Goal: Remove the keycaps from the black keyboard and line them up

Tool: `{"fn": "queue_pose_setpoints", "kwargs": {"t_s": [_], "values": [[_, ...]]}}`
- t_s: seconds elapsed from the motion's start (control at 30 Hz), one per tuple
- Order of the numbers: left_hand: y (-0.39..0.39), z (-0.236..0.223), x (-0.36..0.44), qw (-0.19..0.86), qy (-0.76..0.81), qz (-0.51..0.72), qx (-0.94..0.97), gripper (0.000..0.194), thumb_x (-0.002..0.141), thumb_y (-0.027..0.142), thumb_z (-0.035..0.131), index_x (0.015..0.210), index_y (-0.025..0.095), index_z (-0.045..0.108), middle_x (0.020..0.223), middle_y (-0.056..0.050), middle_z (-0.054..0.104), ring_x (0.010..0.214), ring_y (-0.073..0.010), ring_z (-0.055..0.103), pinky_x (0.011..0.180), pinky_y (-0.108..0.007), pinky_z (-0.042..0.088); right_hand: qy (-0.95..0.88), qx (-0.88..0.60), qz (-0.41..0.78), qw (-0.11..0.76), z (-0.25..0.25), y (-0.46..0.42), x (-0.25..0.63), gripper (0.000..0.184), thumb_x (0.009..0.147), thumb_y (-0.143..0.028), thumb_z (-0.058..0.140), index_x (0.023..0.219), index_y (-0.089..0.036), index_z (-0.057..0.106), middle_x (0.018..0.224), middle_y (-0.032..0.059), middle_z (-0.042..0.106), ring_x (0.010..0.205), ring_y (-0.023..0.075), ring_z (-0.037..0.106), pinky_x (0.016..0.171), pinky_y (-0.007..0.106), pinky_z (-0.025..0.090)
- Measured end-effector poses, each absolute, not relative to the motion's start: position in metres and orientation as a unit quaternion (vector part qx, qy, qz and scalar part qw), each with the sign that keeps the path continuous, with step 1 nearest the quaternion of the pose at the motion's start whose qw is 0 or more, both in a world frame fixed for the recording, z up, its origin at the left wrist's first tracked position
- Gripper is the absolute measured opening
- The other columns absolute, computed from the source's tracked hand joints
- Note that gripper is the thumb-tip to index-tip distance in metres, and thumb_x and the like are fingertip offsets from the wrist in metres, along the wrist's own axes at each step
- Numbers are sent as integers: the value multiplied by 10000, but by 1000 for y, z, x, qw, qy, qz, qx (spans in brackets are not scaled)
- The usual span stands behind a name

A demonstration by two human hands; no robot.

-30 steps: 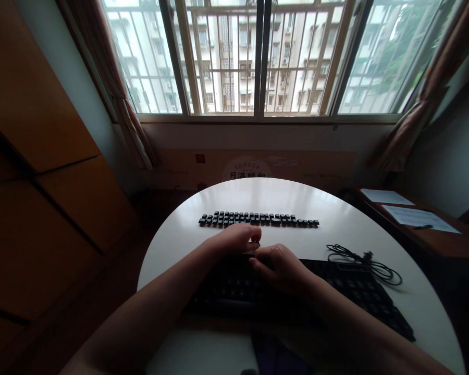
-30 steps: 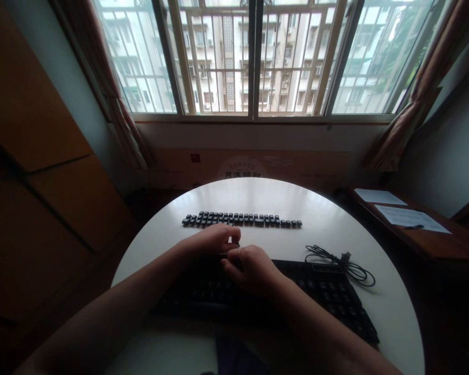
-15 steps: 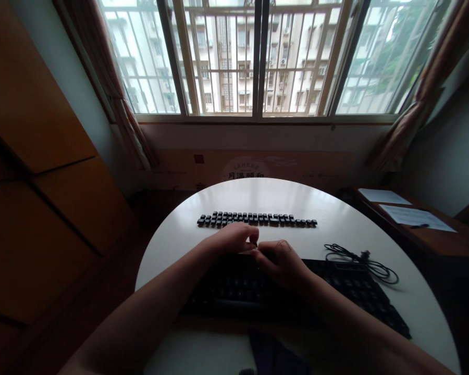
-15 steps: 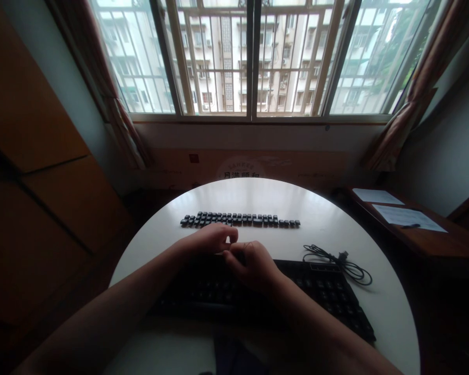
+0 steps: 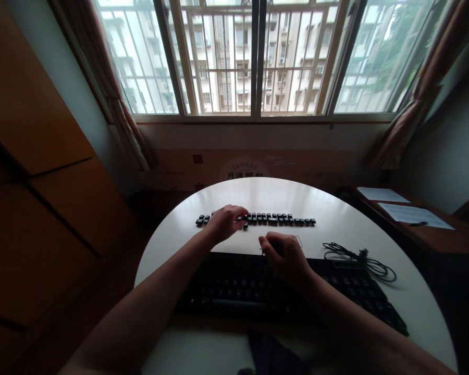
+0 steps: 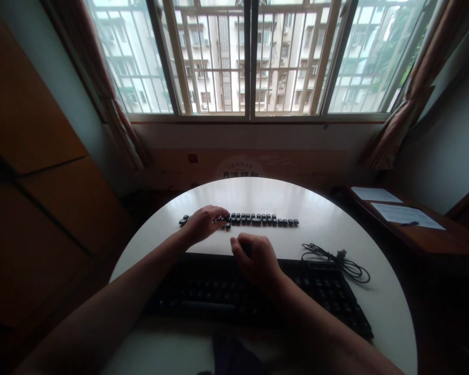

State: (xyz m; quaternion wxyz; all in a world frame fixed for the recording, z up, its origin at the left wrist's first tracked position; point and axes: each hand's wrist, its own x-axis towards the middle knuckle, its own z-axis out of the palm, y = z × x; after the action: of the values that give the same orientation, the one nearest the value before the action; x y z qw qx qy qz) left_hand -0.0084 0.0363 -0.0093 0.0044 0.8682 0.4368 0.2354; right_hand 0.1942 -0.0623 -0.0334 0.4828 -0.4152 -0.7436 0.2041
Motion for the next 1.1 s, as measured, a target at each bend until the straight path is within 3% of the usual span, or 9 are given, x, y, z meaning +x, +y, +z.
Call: {"fn": "queue_pose_setpoints", "kwargs": {"t_s": [0.53, 0.8, 1.1], "values": [[34, -25, 0, 42, 351, 131, 926, 176, 774, 168, 681, 933, 226, 729, 962, -27, 734, 985, -220, 616, 904, -324, 457, -727, -422, 193, 507, -35, -58, 196, 384, 934, -367, 502, 602, -176, 523, 533, -32, 440, 505, 103, 390, 513, 238, 323], [36, -25, 2, 17, 363, 121, 924, 155, 751, 201, 720, 899, 235, 750, 907, -19, 737, 894, -207, 630, 876, -322, 447, -704, -436, 187, 528, -37, -57, 198, 369, 924, -359, 513, 615, -169, 579, 530, -14, 531, 501, 109, 449, 531, 236, 354], [54, 20, 12, 27, 367, 145, 918, 157, 763, 255, 726, 911, 234, 775, 868, -15, 761, 849, -193, 653, 804, -284, 466, -668, -432, 217, 566, -35, -56, 198, 373, 927, -379, 513, 619, -175, 565, 536, -18, 511, 499, 106, 443, 525, 239, 350]]}}
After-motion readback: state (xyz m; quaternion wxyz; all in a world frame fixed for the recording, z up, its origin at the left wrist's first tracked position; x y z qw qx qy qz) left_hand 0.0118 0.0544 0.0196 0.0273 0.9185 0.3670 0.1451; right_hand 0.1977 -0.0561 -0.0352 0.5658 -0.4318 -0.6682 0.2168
